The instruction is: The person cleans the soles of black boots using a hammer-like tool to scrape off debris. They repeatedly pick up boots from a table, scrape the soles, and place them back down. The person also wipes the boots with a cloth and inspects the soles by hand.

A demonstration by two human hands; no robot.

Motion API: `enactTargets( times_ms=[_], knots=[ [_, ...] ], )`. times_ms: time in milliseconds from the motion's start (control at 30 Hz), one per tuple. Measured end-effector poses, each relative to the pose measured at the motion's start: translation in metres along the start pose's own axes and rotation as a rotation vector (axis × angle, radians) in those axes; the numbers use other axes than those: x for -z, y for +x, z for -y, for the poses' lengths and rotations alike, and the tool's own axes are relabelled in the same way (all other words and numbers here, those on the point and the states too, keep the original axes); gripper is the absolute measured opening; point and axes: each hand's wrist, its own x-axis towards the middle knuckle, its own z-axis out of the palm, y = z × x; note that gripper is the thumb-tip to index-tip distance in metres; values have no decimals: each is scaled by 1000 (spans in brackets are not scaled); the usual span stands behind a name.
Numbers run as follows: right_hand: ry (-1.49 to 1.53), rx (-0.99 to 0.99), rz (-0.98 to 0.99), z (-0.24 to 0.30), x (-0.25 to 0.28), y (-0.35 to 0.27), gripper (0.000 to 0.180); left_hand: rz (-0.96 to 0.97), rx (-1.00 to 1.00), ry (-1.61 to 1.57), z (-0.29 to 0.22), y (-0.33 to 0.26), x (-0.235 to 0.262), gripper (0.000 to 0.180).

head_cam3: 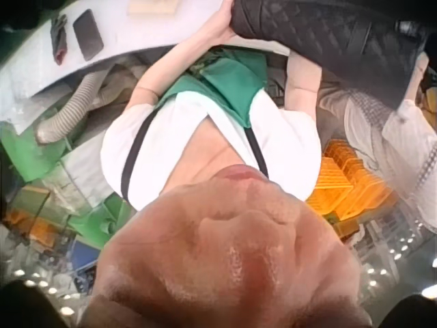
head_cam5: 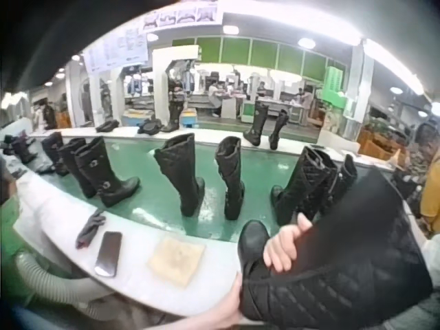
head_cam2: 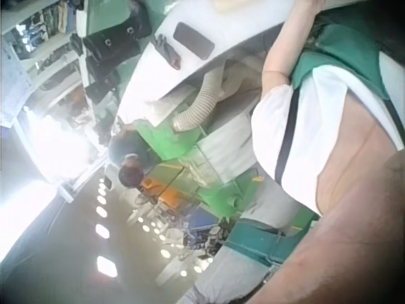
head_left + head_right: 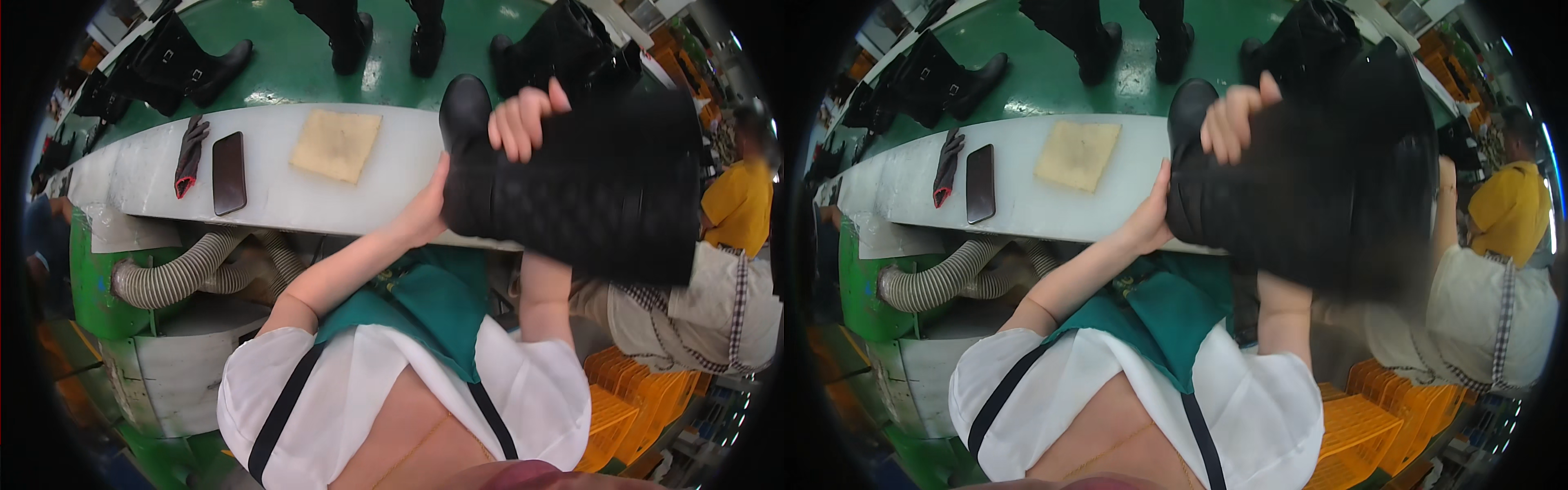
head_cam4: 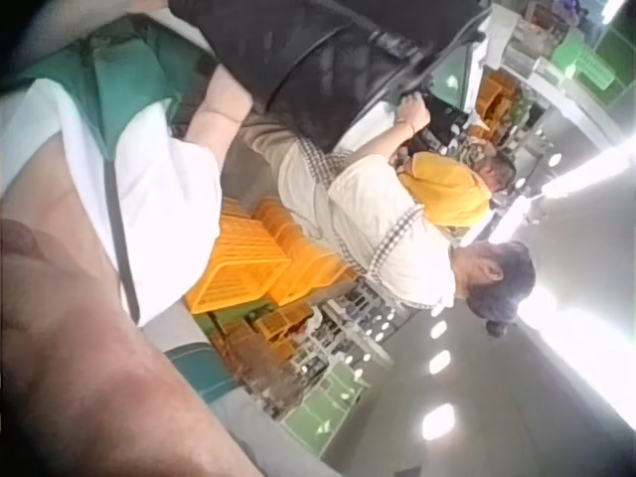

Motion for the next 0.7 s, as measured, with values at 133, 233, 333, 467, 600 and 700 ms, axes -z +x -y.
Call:
enactTargets(
  times_ms=[133, 233, 333, 467, 600, 700],
  knots=[
    [-85, -188, -1056, -3, 11, 14, 28, 253, 267, -489, -13, 5, 5, 66],
    [11, -240, -1207, -12, 33, 17, 26, 244, 295, -712, -25, 10, -5, 63],
    [36, -229, -1315, -20, 35, 14, 25, 206, 297, -747, -28, 13, -7, 62],
    [14, -238, -1282, -21, 57, -13, 30, 187, 305, -718, -25, 11, -14, 62],
    [-90, -57, -994, -11, 17, -5, 50, 67, 173, -433, -20, 6, -20, 64],
    [-8, 279, -1092, -8, -36, -30, 73, 13, -57, -102, -15, 7, -17, 67]
  ],
)
